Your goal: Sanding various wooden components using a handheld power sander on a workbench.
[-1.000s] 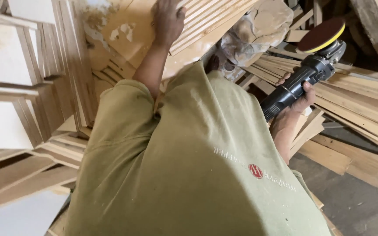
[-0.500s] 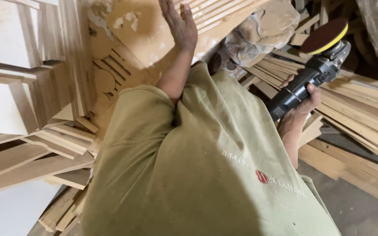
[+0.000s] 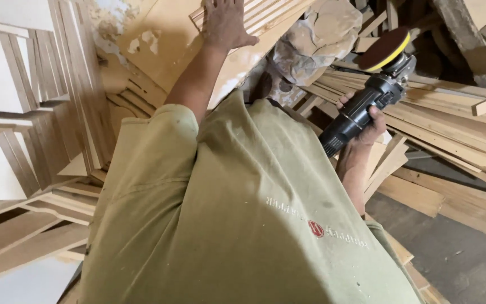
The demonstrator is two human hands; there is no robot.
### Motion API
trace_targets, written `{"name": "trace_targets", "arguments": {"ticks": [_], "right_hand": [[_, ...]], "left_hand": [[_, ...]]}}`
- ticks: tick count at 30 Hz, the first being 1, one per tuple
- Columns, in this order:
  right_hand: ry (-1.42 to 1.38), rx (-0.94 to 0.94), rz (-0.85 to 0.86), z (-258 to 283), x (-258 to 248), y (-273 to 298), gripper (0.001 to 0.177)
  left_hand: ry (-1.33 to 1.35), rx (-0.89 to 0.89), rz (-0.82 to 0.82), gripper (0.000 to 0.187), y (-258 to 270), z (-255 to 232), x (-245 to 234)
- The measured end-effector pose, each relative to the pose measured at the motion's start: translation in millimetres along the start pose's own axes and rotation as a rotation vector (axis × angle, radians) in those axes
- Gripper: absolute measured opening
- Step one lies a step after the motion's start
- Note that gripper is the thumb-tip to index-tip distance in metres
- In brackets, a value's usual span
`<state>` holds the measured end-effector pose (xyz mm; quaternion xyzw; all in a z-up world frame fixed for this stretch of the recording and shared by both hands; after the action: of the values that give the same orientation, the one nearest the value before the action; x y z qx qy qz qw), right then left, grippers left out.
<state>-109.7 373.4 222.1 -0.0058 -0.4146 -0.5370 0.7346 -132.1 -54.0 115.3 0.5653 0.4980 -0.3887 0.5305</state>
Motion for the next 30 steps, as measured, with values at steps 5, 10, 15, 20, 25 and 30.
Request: {"name": "trace_targets", "arguments": {"ticks": [5,10,15,20,25,30], "right_hand": [[0.014,0.047,-0.077,-10,-16,1,0.064],[0.177,0.16,-0.117,-15,-18,-24,0.065],[1.343,0.115,-0.308,-9,29,-79,0.062],[1.785,0.185,-0.167,-42,83,-125,0.079],[1.937,0.263,0.007,-79,116,-148,0.083],[2.019,0.435,-0.037,-74,153,-149,0.083]], "left_hand": [[-0.039,-0.05,0.213,0.137,36,28,15],[0.061,-0.12,0.038,0.152,105,66,21],[0.22,-0.261,0.095,0.148,116,69,42],[0.256,-0.433,-0.169,0.089,127,58,14],[0.273,-0.488,-0.067,0.079,124,63,20],[0.276,-0.449,-0.146,0.074,124,60,20]]}}
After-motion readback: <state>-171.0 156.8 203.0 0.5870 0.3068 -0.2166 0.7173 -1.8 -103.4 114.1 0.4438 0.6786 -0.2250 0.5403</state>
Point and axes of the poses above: each hand's wrist, its own y-axis away from the middle knuckle, its own x-axis out of the palm, z = x × y, the point moved 7 cm from there along -y, towards the middle knuckle, and after that the axes turned 6 degrees about x, right-handed, at the moved point
